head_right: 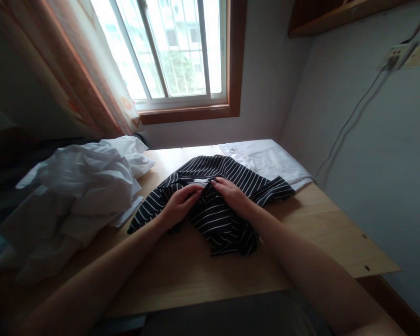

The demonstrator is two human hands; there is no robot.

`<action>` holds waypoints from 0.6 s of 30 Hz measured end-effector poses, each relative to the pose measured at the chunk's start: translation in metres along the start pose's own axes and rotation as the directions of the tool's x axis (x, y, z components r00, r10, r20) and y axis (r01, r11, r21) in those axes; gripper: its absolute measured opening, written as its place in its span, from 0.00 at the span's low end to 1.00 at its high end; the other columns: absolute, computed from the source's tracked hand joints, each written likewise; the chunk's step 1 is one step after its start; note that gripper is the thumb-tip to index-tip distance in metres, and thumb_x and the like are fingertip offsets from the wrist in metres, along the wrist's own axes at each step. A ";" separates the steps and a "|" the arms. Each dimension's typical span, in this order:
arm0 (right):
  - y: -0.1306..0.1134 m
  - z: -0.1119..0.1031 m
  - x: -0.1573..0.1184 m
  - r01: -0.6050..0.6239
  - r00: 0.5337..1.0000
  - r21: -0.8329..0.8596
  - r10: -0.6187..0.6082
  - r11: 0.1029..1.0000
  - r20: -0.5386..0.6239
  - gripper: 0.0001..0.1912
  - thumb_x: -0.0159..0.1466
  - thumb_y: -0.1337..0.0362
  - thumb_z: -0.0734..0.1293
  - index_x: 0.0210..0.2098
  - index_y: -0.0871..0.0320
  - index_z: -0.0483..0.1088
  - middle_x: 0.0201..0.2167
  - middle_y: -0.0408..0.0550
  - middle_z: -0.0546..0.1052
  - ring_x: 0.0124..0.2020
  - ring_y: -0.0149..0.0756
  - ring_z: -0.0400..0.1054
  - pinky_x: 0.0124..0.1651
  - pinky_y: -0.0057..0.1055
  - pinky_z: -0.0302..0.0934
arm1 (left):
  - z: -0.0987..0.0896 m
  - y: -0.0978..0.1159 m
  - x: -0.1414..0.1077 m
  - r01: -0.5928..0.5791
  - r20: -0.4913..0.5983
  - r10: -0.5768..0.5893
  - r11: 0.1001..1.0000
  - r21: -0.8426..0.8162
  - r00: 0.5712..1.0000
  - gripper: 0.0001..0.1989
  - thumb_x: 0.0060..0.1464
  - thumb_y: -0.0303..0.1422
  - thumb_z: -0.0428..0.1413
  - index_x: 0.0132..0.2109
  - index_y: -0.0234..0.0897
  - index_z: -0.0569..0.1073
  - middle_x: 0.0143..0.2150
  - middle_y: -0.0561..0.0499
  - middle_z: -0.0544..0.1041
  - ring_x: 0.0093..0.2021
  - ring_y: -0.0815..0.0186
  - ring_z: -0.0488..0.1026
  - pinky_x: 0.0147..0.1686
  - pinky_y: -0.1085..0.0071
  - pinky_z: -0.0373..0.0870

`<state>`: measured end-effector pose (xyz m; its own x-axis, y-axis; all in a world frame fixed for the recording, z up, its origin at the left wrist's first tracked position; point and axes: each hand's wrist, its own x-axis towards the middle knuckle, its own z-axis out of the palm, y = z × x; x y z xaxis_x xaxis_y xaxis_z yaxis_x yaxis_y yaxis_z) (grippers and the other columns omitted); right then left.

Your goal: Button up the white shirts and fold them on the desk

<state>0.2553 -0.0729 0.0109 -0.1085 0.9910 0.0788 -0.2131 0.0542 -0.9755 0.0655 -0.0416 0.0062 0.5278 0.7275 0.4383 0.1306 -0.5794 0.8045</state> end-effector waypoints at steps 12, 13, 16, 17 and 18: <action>0.001 -0.004 0.004 -0.011 0.998 0.015 0.010 1.000 0.057 0.16 0.56 0.49 0.71 0.34 0.55 0.73 0.31 0.45 0.77 0.33 0.35 0.69 0.36 0.31 0.65 | 0.000 -0.001 0.000 -0.104 -0.045 0.111 0.986 0.127 0.993 0.11 0.60 0.35 0.56 0.47 0.38 0.77 0.47 0.47 0.81 0.47 0.63 0.78 0.50 0.65 0.74; 0.001 -0.005 0.005 0.015 0.997 -0.015 -0.014 1.000 0.073 0.16 0.56 0.49 0.71 0.34 0.55 0.74 0.32 0.45 0.77 0.33 0.35 0.69 0.37 0.32 0.65 | 0.000 -0.001 -0.001 -0.103 -0.054 0.112 0.984 0.143 0.992 0.11 0.60 0.35 0.56 0.47 0.38 0.77 0.46 0.48 0.81 0.46 0.63 0.78 0.50 0.66 0.74; -0.001 -0.009 0.006 0.147 0.983 -0.190 -0.122 0.971 0.139 0.13 0.61 0.51 0.67 0.34 0.55 0.74 0.33 0.46 0.77 0.34 0.36 0.69 0.38 0.34 0.64 | 0.000 -0.001 -0.002 -0.093 -0.093 0.112 0.977 0.189 0.989 0.10 0.59 0.36 0.58 0.46 0.39 0.78 0.44 0.49 0.82 0.44 0.63 0.78 0.48 0.66 0.74; -0.001 -0.011 0.006 0.209 0.972 -0.284 -0.168 0.936 0.163 0.12 0.62 0.53 0.66 0.33 0.54 0.74 0.32 0.46 0.77 0.34 0.36 0.68 0.39 0.35 0.63 | 0.000 -0.002 -0.003 -0.083 -0.108 0.108 0.974 0.211 0.988 0.10 0.58 0.36 0.58 0.45 0.39 0.78 0.43 0.49 0.82 0.42 0.63 0.79 0.46 0.67 0.75; -0.002 -0.013 0.006 0.272 0.959 -0.391 -0.214 0.879 0.186 0.11 0.64 0.54 0.65 0.32 0.54 0.73 0.31 0.46 0.76 0.33 0.36 0.67 0.38 0.35 0.62 | 0.000 -0.003 -0.003 -0.066 -0.120 0.097 0.969 0.237 0.988 0.09 0.58 0.37 0.59 0.44 0.39 0.78 0.41 0.50 0.82 0.40 0.64 0.78 0.43 0.68 0.75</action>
<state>0.2676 -0.0652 0.0104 -0.2387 0.9160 0.3226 0.1625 0.3651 -0.9167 0.0639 -0.0418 0.0020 0.4337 0.7068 0.5589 0.2908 -0.6969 0.6556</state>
